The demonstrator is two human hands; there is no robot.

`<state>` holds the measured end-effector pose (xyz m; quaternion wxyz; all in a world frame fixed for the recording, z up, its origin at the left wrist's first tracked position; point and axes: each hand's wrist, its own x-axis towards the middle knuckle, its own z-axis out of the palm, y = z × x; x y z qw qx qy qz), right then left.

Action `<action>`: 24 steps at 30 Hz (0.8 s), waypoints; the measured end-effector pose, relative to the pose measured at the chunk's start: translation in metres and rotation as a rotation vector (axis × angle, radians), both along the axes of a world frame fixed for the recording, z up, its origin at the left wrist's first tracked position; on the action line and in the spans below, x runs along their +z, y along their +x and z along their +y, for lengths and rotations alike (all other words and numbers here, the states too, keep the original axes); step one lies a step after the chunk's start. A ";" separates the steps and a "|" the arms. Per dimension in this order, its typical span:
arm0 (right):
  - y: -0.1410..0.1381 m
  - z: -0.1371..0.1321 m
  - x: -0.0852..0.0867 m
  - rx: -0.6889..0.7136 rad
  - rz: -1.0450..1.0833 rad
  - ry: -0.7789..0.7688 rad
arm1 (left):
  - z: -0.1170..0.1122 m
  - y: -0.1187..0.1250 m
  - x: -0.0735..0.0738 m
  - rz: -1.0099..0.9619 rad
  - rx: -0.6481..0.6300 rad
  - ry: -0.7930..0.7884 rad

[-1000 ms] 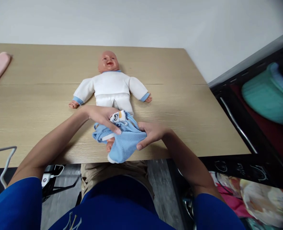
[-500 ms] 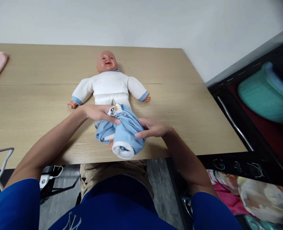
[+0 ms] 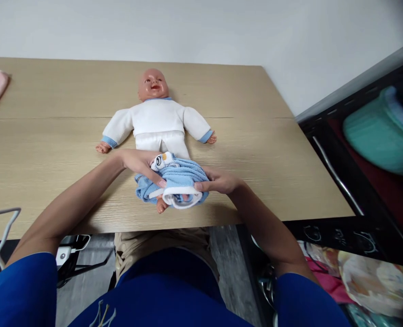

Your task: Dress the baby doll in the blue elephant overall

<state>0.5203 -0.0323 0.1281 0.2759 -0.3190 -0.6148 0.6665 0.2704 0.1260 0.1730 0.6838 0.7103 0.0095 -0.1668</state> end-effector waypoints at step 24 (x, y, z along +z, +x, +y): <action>-0.090 -0.115 -0.034 -1.160 -0.698 0.113 | -0.060 0.011 -0.002 0.064 0.319 0.829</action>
